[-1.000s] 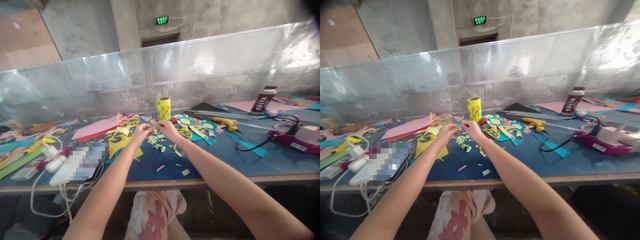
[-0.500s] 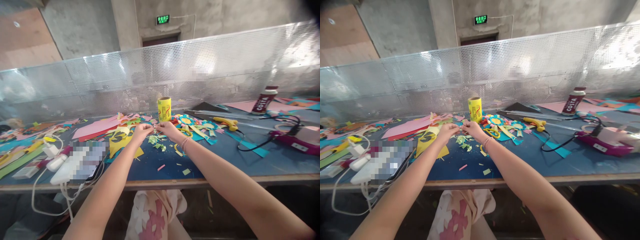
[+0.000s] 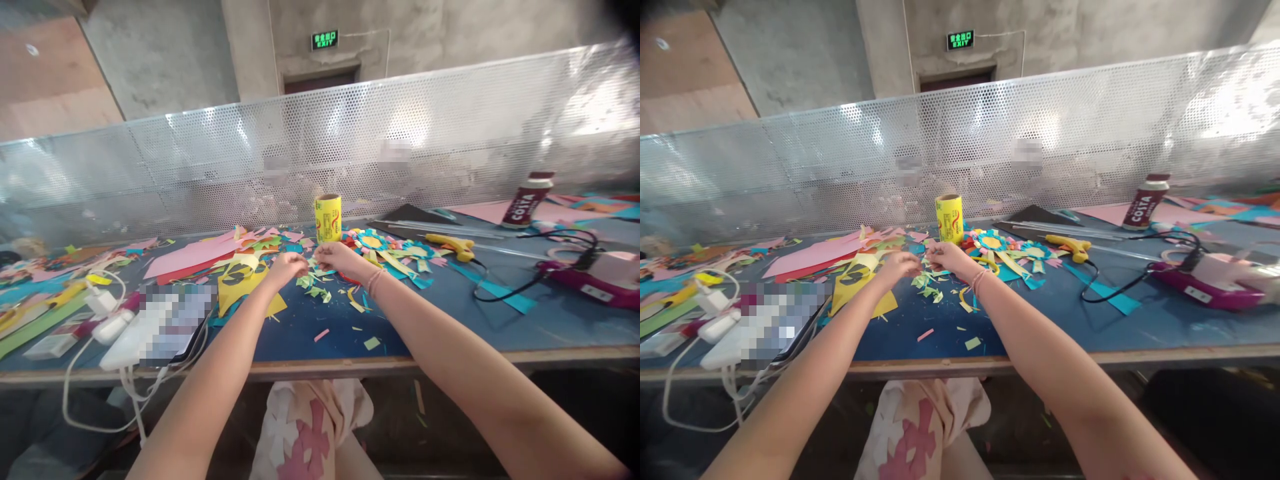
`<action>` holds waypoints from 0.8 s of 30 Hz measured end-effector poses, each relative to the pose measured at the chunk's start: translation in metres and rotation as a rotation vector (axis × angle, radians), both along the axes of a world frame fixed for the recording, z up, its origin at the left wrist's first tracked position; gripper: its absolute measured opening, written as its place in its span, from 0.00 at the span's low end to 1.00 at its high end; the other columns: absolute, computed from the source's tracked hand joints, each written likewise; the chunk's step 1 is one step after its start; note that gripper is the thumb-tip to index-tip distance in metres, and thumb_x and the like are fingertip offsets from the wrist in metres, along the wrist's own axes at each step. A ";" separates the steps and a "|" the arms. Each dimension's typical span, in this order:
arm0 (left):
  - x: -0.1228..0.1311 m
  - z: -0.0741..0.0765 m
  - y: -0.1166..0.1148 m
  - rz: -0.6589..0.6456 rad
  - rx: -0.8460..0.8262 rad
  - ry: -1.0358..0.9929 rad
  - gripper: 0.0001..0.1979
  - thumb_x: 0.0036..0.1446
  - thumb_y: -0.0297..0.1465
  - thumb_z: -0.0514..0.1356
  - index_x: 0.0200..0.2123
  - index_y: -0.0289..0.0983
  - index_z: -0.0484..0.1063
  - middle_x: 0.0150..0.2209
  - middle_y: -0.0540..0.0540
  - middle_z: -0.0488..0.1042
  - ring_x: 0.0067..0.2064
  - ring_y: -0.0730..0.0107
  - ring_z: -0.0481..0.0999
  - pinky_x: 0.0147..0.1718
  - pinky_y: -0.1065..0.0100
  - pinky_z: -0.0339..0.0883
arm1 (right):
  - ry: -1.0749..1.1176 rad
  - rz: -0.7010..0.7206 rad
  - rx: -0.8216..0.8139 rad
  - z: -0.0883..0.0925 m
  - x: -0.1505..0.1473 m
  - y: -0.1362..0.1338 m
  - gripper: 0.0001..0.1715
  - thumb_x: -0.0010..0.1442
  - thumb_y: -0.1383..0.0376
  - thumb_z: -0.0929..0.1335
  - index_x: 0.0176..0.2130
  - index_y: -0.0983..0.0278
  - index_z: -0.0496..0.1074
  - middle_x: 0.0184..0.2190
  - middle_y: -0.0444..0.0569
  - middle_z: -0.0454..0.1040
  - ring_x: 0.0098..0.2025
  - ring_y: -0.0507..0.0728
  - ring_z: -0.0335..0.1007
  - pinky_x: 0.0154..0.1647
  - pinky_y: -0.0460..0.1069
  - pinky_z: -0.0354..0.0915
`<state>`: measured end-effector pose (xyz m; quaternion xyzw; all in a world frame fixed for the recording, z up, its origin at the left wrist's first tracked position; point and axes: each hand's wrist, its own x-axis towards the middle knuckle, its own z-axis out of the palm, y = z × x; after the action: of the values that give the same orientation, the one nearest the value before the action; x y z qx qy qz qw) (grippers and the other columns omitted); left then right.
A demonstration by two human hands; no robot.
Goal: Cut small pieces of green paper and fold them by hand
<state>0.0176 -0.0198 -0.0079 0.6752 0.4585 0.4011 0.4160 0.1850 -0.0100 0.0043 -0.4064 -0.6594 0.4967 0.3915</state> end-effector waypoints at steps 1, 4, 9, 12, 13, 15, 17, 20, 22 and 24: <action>0.000 -0.002 -0.001 -0.021 0.071 0.130 0.06 0.42 0.31 0.61 0.25 0.35 0.72 0.26 0.47 0.74 0.30 0.69 0.73 0.32 0.67 0.66 | -0.034 -0.009 0.030 0.001 0.003 0.001 0.05 0.53 0.71 0.65 0.26 0.66 0.64 0.18 0.39 0.65 0.20 0.46 0.61 0.26 0.43 0.62; 0.002 -0.008 -0.002 -0.117 0.252 0.439 0.11 0.37 0.32 0.64 0.29 0.36 0.74 0.31 0.45 0.74 0.33 0.66 0.72 0.33 0.67 0.65 | -0.141 -0.009 0.101 0.004 0.013 0.004 0.05 0.51 0.72 0.65 0.24 0.67 0.64 0.17 0.38 0.63 0.20 0.46 0.60 0.27 0.44 0.61; 0.002 -0.014 0.001 -0.243 0.352 0.582 0.06 0.40 0.32 0.64 0.26 0.37 0.75 0.29 0.46 0.72 0.31 0.67 0.72 0.31 0.69 0.64 | -0.331 0.088 0.080 0.006 0.023 0.003 0.05 0.47 0.69 0.67 0.22 0.67 0.66 0.17 0.40 0.65 0.21 0.48 0.63 0.26 0.45 0.62; 0.001 -0.014 0.003 -0.277 0.397 0.563 0.03 0.40 0.30 0.64 0.23 0.37 0.75 0.26 0.47 0.72 0.30 0.68 0.71 0.30 0.70 0.63 | -0.413 0.166 0.000 0.005 0.023 0.001 0.08 0.44 0.66 0.69 0.21 0.66 0.66 0.17 0.42 0.67 0.23 0.50 0.66 0.25 0.45 0.64; 0.000 -0.014 0.003 -0.282 0.408 0.557 0.02 0.40 0.29 0.64 0.22 0.37 0.75 0.26 0.47 0.72 0.30 0.68 0.71 0.30 0.70 0.63 | -0.419 0.172 -0.017 0.004 0.023 0.001 0.09 0.43 0.65 0.70 0.20 0.66 0.66 0.17 0.42 0.67 0.23 0.50 0.66 0.25 0.45 0.64; 0.001 -0.014 0.003 -0.287 0.432 0.551 0.01 0.40 0.29 0.64 0.22 0.38 0.75 0.26 0.48 0.73 0.31 0.68 0.71 0.31 0.70 0.64 | -0.417 0.159 -0.030 0.003 0.022 0.003 0.09 0.42 0.65 0.71 0.20 0.65 0.66 0.17 0.42 0.68 0.23 0.51 0.67 0.25 0.45 0.64; 0.002 -0.013 0.002 -0.296 0.458 0.551 0.01 0.40 0.27 0.63 0.21 0.39 0.75 0.26 0.48 0.73 0.31 0.68 0.71 0.33 0.70 0.64 | -0.413 0.139 -0.028 0.001 0.022 0.005 0.09 0.41 0.64 0.71 0.20 0.66 0.67 0.17 0.43 0.69 0.23 0.51 0.67 0.25 0.45 0.65; 0.004 -0.012 -0.003 -0.337 0.484 0.569 0.04 0.39 0.25 0.62 0.19 0.39 0.75 0.26 0.47 0.74 0.32 0.68 0.71 0.35 0.69 0.63 | -0.428 0.139 -0.007 -0.001 0.023 0.008 0.09 0.42 0.64 0.71 0.19 0.65 0.67 0.17 0.43 0.68 0.23 0.50 0.67 0.23 0.44 0.64; 0.004 -0.010 -0.008 -0.333 0.486 0.592 0.04 0.37 0.25 0.62 0.18 0.40 0.75 0.26 0.47 0.75 0.33 0.66 0.71 0.36 0.68 0.63 | -0.453 0.154 0.020 0.000 0.023 0.008 0.08 0.42 0.64 0.70 0.19 0.65 0.67 0.16 0.43 0.68 0.22 0.50 0.67 0.23 0.43 0.63; 0.003 -0.008 -0.012 -0.295 0.450 0.597 0.05 0.34 0.24 0.62 0.16 0.41 0.74 0.25 0.48 0.75 0.34 0.65 0.71 0.36 0.69 0.63 | -0.501 0.177 0.042 0.002 0.023 0.004 0.07 0.42 0.64 0.69 0.19 0.65 0.69 0.16 0.44 0.69 0.22 0.51 0.67 0.23 0.44 0.63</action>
<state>0.0208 -0.0321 -0.0160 0.8949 0.3577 0.2138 0.1594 0.2084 -0.0059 0.0060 -0.4493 -0.7789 0.3993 0.1793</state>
